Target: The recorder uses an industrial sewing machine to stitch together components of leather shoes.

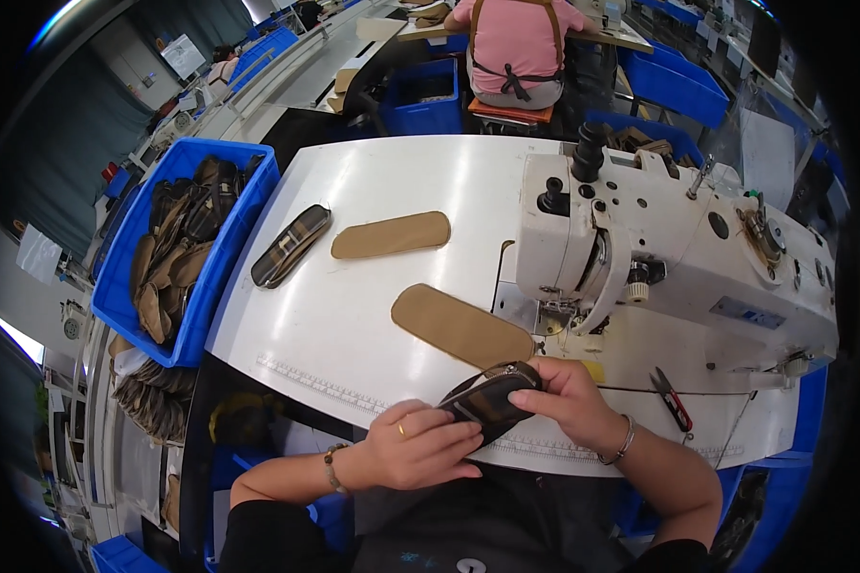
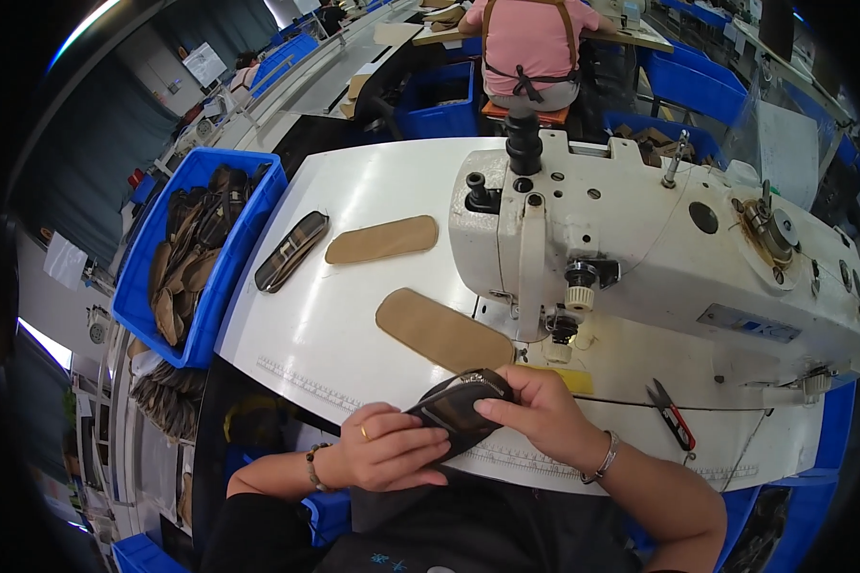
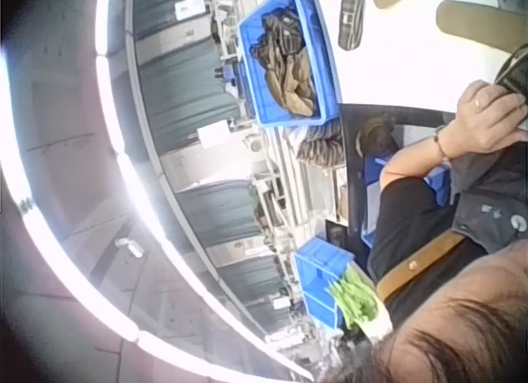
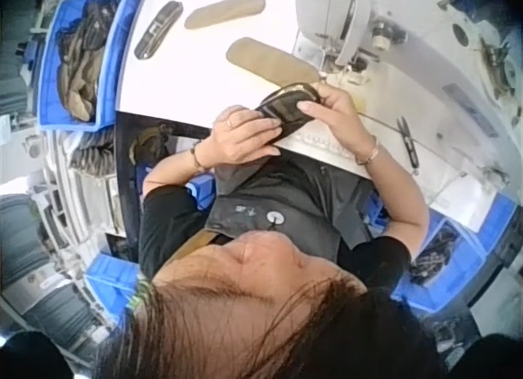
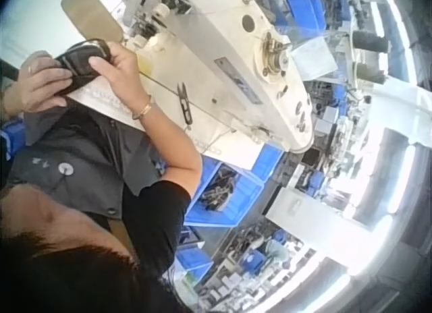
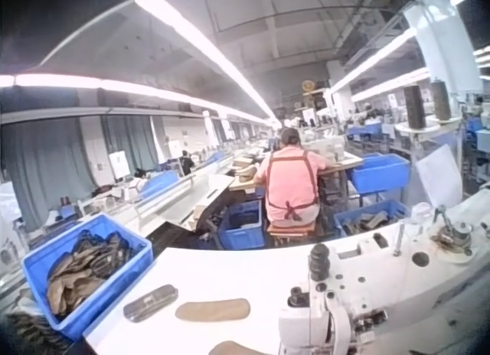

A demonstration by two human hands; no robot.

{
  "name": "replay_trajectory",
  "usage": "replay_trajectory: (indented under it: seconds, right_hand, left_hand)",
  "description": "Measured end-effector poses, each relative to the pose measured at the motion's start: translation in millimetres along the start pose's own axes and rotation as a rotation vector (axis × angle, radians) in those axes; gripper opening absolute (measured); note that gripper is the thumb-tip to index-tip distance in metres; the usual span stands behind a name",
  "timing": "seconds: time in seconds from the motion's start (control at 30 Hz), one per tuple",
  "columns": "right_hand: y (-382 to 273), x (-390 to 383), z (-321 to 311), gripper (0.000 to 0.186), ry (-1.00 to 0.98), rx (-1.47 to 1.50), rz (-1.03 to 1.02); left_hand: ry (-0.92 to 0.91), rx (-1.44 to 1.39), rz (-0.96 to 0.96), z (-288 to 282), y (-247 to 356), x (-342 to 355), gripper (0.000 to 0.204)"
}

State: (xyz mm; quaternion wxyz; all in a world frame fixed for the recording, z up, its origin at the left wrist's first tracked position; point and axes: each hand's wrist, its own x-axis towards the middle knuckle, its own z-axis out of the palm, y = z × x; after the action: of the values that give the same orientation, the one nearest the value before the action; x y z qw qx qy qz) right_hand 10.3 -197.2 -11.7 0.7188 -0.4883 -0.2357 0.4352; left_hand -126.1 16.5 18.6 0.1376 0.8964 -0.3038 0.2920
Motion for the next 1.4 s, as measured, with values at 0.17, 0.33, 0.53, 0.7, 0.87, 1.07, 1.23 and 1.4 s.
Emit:
replay_trajectory:
  seconds: [0.17,0.33,0.53,0.7,0.87,1.07,1.23,1.4]
  right_hand:
    - [1.3,-2.8,0.5,0.019,-0.152,-0.018,0.051]
    - [-0.7,-2.0,2.9,0.018,-0.197,-0.090,0.030]
    - [-3.6,-3.4,8.4,0.022,-0.278,-0.190,0.207]
    - [-11.9,-4.7,7.2,0.029,-0.366,-0.459,0.164]
    - [-3.3,-5.7,9.5,0.022,-0.093,-0.266,0.141]
    - [-0.7,-5.8,11.5,0.025,-0.094,-0.192,0.154]
    - [-6.0,-4.3,10.2,0.028,-0.177,-0.341,0.082]
    - [2.4,-4.8,12.6,0.030,-0.178,-0.587,-0.169]
  left_hand:
    - [-0.128,-0.753,-0.747,-2.0,-25.3,12.7,0.044]
    - [-0.245,-1.272,-1.024,5.7,-19.5,13.8,0.026]
    - [-0.249,-1.342,-1.058,11.7,-24.4,27.7,0.025]
    - [-0.151,-1.584,-1.146,23.9,-13.5,38.5,0.029]
    - [-0.229,-1.070,-0.918,4.6,-16.5,34.1,0.022]
    - [-0.422,-0.931,-0.964,-3.6,-27.6,20.4,0.025]
    - [-0.220,-1.130,-0.939,6.2,-23.3,8.2,0.014]
    - [-0.216,-1.381,-1.243,3.0,-10.8,12.7,0.021]
